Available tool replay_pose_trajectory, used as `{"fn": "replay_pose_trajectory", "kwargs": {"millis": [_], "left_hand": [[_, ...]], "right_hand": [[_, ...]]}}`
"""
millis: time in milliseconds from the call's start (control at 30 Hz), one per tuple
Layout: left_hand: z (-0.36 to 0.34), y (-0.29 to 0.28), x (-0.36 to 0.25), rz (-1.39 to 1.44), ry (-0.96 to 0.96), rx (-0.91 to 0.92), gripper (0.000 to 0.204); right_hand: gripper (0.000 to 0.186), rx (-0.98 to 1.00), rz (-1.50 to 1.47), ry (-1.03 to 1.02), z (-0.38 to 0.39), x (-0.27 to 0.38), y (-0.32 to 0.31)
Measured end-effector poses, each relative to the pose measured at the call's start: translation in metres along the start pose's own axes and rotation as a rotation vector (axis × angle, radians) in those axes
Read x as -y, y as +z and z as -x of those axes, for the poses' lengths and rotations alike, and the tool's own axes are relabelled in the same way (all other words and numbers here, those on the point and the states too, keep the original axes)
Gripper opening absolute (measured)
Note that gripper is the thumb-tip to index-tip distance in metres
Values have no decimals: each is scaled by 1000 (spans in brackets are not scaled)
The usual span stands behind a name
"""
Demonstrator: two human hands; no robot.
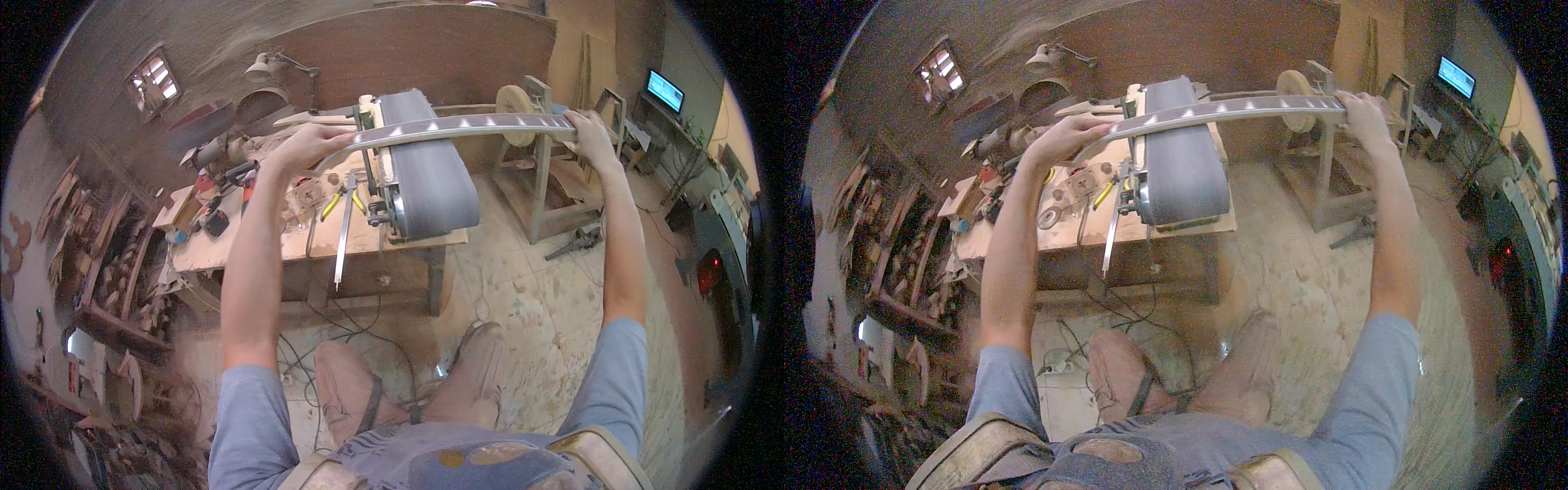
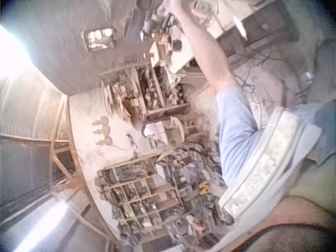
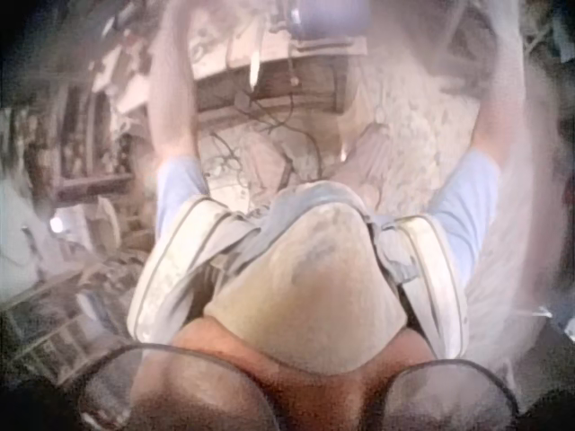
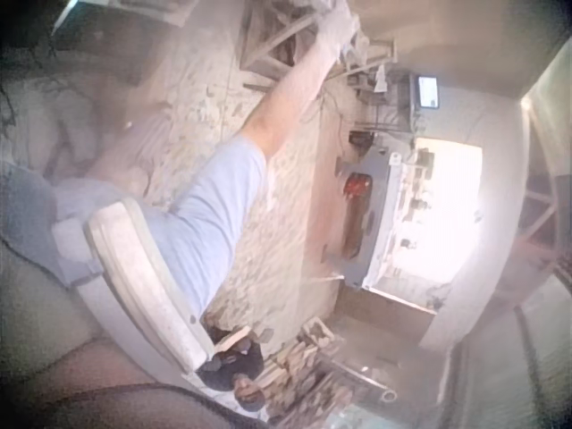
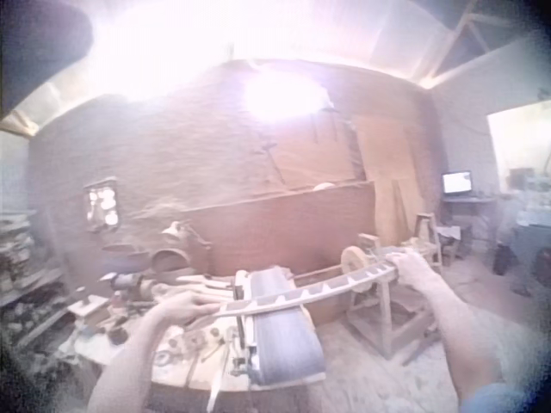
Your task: The person sands the back and fretboard of a guitar neck, first using a handheld power sander and then a stationary belt sander.
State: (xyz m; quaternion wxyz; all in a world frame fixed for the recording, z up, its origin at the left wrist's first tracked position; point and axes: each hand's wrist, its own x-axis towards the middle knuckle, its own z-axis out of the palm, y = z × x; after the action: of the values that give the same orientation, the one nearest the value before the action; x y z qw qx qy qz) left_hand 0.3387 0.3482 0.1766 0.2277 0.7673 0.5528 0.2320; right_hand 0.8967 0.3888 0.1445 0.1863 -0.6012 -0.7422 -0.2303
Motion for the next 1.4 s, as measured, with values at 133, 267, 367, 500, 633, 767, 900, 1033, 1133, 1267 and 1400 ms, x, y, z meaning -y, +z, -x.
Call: {"fn": "replay_pose_trajectory", "kwargs": {"millis": [133,267,367,500,633,767,900,1033,1133,1267,1400], "left_hand": [[-18,23,-19,-47,82,7,44],[-14,36,-40,-68,9,-17,45],[-13,35,-38,-70,8,-38,49],[-5,33,-32,-15,-13,-80,48],[-9,26,-12,34,-42,-70,46],[-7,18,-1,77,-19,-48,45],[-4,11,8,82,13,-46,46],[3,4,13,61,29,-64,45],[13,-5,20,34,7,-73,44],[28,-15,15,49,-96,-64,43],[33,-27,29,12,-103,-64,43]], "right_hand": [[61,-31,111,-15,1,-26,3],[59,9,150,34,4,-28,-1],[59,0,154,14,-11,-38,12],[57,35,116,14,-15,-17,3],[56,-43,54,-15,-20,-8,12],[63,-47,203,-86,-25,-10,18],[55,-109,133,-121,-29,-9,30],[55,-109,107,-127,-35,-8,40],[50,-102,102,-133,-38,11,37],[47,-114,129,-140,-38,32,33],[46,-77,158,-87,-39,58,27]]}}
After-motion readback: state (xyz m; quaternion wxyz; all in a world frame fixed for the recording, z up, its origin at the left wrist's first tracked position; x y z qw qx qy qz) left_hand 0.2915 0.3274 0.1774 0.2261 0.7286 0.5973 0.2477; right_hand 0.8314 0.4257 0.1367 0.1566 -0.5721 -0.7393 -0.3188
